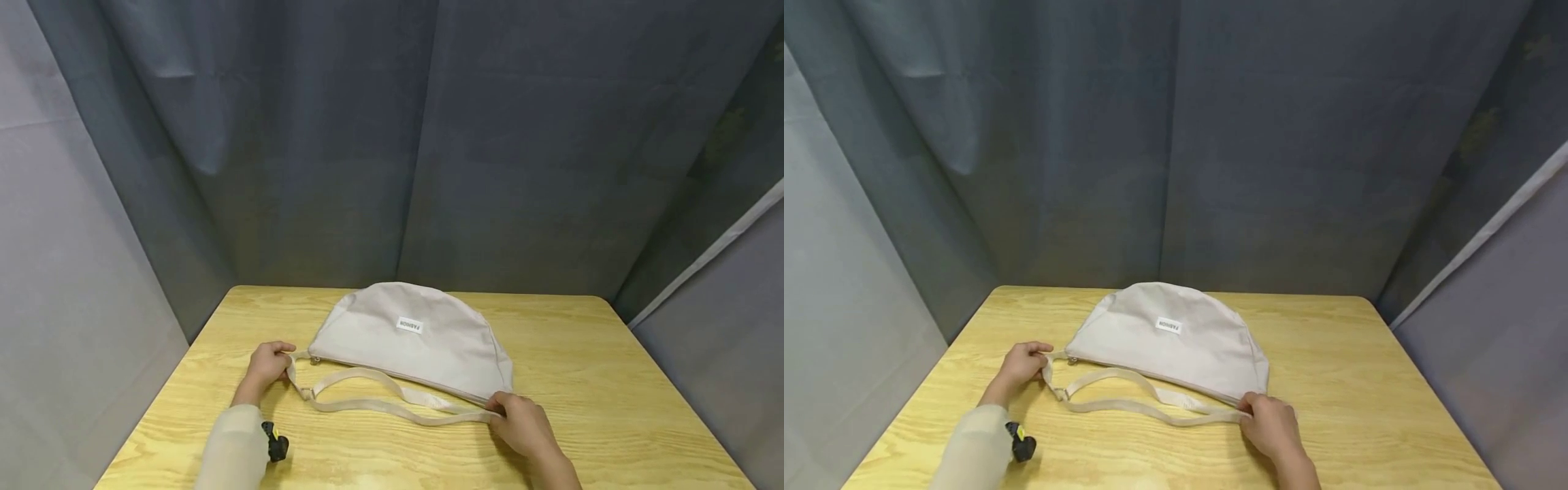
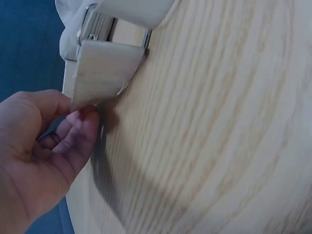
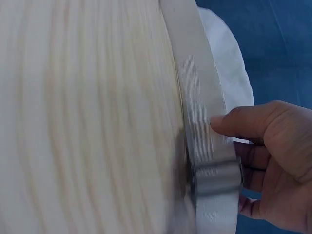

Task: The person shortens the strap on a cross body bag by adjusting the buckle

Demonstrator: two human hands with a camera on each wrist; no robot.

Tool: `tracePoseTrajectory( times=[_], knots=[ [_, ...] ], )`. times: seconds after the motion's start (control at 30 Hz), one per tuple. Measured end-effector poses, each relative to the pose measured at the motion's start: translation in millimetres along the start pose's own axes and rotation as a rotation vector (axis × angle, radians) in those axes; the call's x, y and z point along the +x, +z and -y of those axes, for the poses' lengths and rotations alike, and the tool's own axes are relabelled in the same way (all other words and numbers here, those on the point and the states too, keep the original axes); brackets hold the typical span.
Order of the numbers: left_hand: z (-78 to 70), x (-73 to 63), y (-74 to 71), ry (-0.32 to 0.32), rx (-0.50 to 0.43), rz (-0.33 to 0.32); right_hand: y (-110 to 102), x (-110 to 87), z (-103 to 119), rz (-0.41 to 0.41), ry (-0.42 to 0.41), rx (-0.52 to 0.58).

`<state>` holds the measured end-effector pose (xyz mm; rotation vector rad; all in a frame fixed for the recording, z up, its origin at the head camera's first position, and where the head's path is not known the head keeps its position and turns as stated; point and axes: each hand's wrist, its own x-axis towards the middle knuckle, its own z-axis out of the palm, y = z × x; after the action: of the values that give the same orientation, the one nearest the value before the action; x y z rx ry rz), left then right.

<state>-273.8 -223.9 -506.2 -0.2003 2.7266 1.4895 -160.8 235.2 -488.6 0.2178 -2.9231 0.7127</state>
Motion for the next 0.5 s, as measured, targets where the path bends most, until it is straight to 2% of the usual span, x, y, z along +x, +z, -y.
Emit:
tracePoseTrajectory(
  times=[0.17,0.27,0.5],
  knots=[
    [2.3,-0.1,3.2,0.009,-0.001,-0.01,11,2.4,20,0.015,-0.073,0.044],
    [2.3,-1.1,5.1,0.011,-0.023,-0.016,15,2.9,25,0.042,-0.078,0.039],
    [1.3,-7.3,7.1,-0.02,-0.09,-0.011,7,-1.8,3,0.053,-0.013,-0.014]
  ],
)
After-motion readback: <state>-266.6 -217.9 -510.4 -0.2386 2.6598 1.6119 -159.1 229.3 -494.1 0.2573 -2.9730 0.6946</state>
